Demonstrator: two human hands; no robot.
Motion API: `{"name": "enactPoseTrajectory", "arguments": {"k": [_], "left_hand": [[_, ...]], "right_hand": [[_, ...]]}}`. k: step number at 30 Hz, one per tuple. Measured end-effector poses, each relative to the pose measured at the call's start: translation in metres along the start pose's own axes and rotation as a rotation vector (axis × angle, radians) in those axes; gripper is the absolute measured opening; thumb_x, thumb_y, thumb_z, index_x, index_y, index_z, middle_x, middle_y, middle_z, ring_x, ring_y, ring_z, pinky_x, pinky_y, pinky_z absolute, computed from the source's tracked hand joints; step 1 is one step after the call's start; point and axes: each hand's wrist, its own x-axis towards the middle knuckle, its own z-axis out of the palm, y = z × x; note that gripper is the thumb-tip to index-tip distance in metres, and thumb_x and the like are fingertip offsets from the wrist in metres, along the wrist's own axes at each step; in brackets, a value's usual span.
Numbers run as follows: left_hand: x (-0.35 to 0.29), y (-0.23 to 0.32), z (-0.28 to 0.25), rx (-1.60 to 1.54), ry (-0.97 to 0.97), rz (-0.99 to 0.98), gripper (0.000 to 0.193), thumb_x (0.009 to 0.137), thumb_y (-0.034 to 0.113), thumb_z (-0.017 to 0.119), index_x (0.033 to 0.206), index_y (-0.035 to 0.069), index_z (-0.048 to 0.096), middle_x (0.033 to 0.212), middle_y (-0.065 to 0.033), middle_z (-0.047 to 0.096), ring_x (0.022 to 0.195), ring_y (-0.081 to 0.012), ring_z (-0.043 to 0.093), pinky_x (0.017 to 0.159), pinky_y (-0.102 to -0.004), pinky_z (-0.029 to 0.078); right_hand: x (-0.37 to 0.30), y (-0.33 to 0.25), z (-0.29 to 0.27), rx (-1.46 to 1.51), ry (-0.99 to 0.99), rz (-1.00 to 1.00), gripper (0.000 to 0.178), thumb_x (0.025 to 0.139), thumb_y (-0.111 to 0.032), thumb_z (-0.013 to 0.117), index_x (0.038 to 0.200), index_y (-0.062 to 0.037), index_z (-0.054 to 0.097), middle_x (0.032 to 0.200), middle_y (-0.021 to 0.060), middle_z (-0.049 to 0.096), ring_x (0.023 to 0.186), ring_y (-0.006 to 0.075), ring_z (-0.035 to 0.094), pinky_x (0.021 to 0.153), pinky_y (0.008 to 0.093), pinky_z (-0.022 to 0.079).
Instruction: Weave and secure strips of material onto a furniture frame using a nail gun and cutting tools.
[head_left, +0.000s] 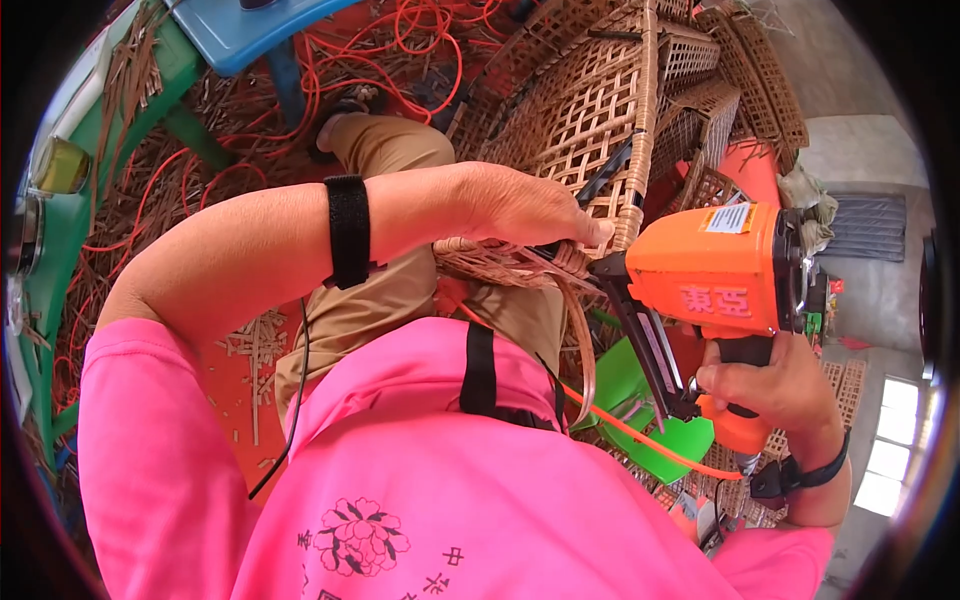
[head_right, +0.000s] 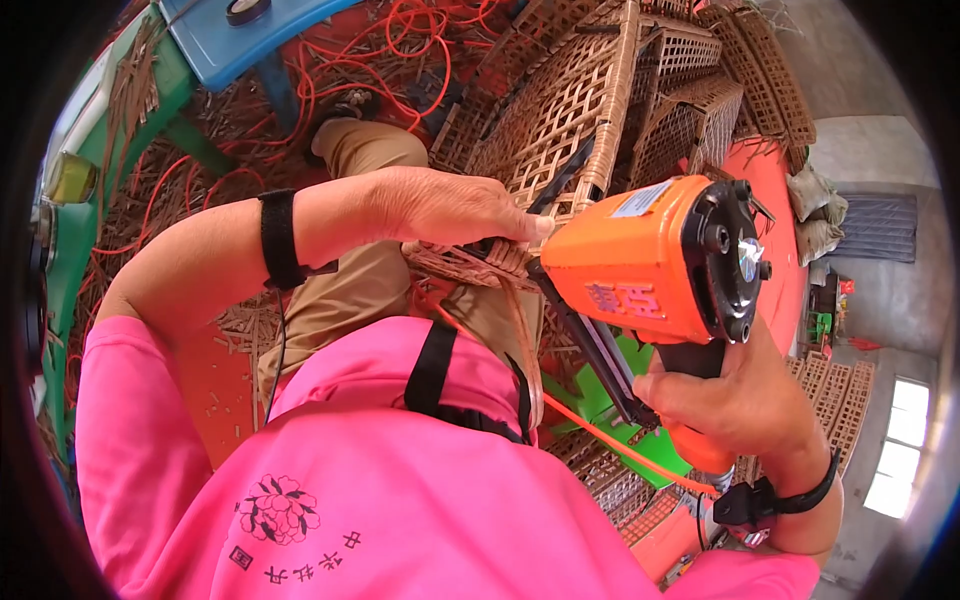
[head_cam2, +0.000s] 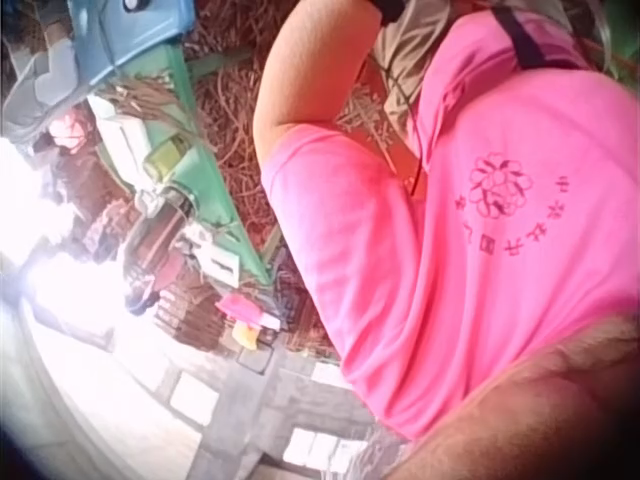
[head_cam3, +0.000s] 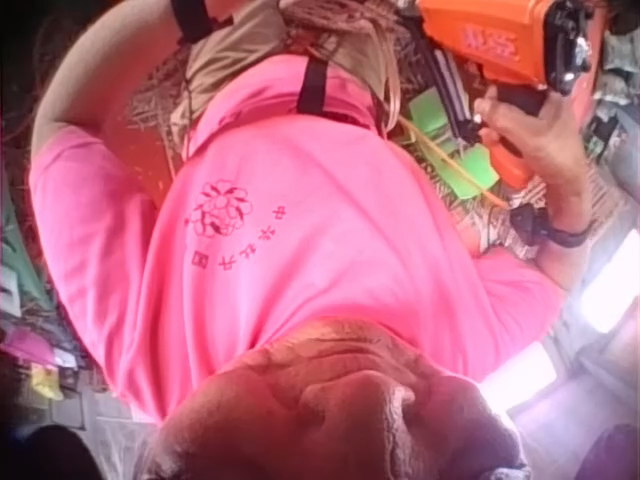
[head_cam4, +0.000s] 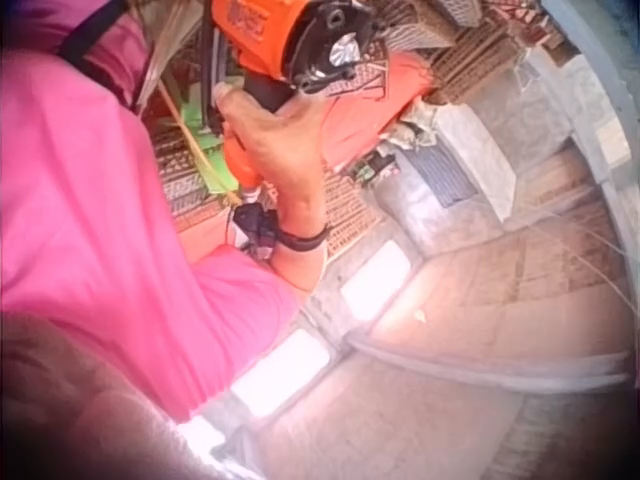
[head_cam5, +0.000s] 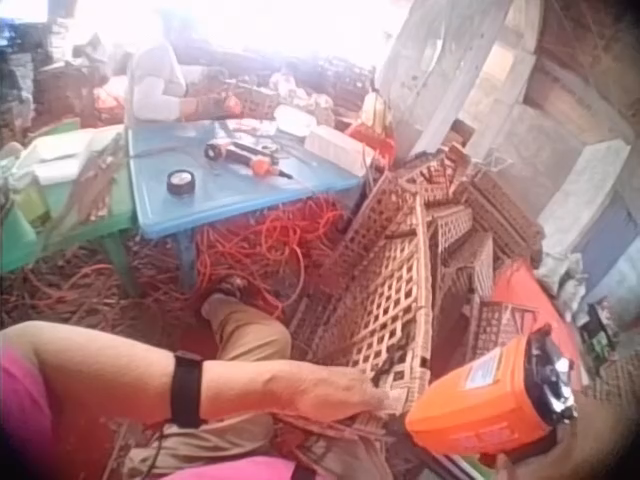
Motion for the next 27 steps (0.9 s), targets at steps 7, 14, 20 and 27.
{"name": "enactPoseTrajectory", "arguments": {"k": [7, 14, 20, 27], "left_hand": [[-0.009, 0.017, -0.001, -0.054, 0.004, -0.102, 0.072, 0.100, 0.061, 0.036, 0.124, -0.003, 0.060, 0.105, -0.0146, 0.064, 0.093, -0.0220, 0.055, 0.086, -0.0376, 0.046], [-0.009, 0.011, 0.001, -0.052, 0.019, -0.047, 0.064, 0.099, 0.053, 0.048, 0.108, -0.008, 0.064, 0.095, -0.0085, 0.065, 0.090, -0.0136, 0.053, 0.087, -0.0331, 0.044], [0.001, 0.021, 0.001, -0.032, 0.011, -0.184, 0.052, 0.100, 0.045, 0.051, 0.093, -0.004, 0.064, 0.082, -0.0019, 0.058, 0.082, -0.0126, 0.049, 0.079, -0.0302, 0.040], [-0.008, 0.031, -0.002, 0.126, 0.097, -0.352, 0.035, 0.087, 0.031, 0.065, 0.082, -0.003, 0.062, 0.084, -0.0076, 0.062, 0.078, -0.0135, 0.056, 0.067, -0.0317, 0.043]], "right_hand": [[-0.006, 0.010, 0.003, 0.040, 0.006, -0.011, 0.045, 0.074, -0.001, 0.077, 0.115, -0.0003, 0.058, 0.081, 0.0018, 0.063, 0.069, 0.0108, 0.061, 0.061, 0.0277, 0.050], [-0.019, 0.087, 0.006, 0.366, 0.120, -0.204, 0.056, 0.062, -0.002, 0.085, 0.113, -0.0014, 0.060, 0.087, 0.0026, 0.063, 0.075, 0.0118, 0.060, 0.067, 0.0256, 0.049], [-0.019, 0.188, 0.022, 0.764, 0.392, -0.301, 0.061, 0.071, -0.019, 0.076, 0.122, -0.0004, 0.048, 0.074, 0.0075, 0.055, 0.061, 0.0163, 0.058, 0.053, 0.0285, 0.051], [0.044, 0.321, 0.035, 1.070, 0.559, -0.246, 0.086, 0.079, -0.003, 0.066, 0.152, -0.0011, 0.022, 0.107, 0.0124, 0.061, 0.084, 0.0170, 0.064, 0.075, 0.0292, 0.054]]}}
